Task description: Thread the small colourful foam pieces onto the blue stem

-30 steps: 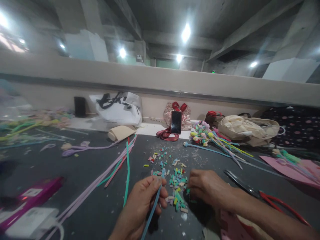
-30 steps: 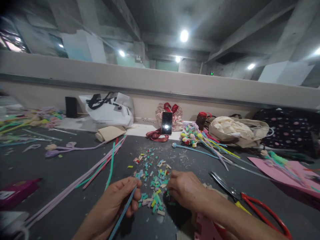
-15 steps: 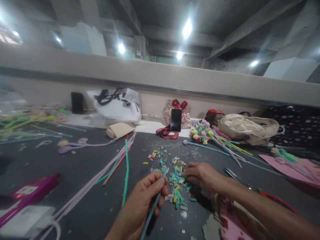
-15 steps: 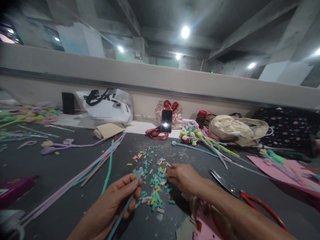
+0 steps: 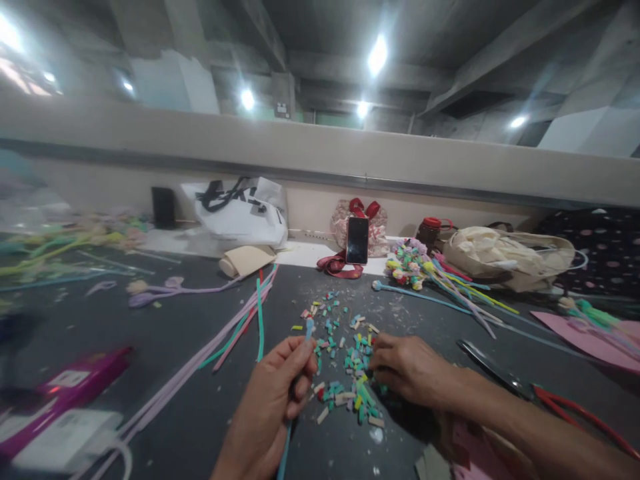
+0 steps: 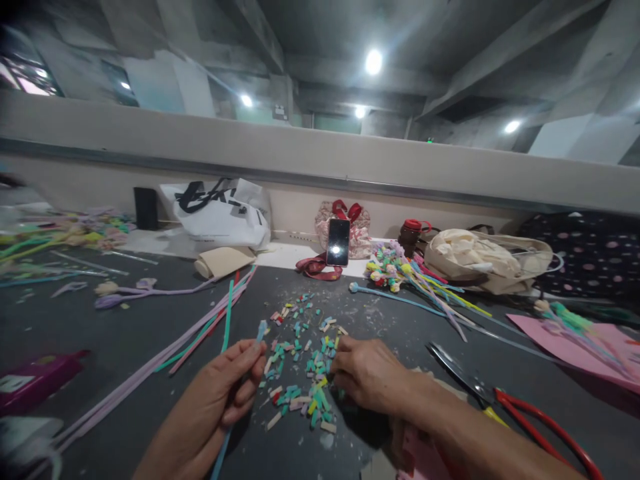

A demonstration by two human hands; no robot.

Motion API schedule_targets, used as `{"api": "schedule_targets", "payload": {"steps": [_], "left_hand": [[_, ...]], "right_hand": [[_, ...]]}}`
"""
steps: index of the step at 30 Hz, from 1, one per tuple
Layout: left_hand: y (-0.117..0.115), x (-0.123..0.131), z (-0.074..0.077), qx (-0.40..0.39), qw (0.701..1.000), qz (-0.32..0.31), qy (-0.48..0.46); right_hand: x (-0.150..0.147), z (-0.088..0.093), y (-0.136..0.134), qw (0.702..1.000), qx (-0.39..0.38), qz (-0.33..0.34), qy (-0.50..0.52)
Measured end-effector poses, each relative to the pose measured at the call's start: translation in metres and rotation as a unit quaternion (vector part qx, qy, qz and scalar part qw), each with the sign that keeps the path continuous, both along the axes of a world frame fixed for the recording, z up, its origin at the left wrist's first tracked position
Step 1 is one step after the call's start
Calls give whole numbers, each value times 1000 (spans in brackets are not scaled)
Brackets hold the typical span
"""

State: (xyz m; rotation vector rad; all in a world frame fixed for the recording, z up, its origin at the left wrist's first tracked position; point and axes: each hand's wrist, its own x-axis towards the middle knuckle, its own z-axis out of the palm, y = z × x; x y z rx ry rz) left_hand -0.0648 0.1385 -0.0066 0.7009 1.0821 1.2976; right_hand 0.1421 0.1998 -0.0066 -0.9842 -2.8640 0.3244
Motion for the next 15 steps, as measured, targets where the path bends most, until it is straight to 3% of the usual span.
{"api": "schedule_targets", "payload": {"steps": [10, 15], "left_hand": [[3, -10, 1, 32, 992, 119, -11], [1, -8, 5, 14, 992, 123, -26]], "right_hand": [[-14, -2, 25, 997, 10, -46, 60], [-31, 0, 40, 996, 23, -64, 50]]}}
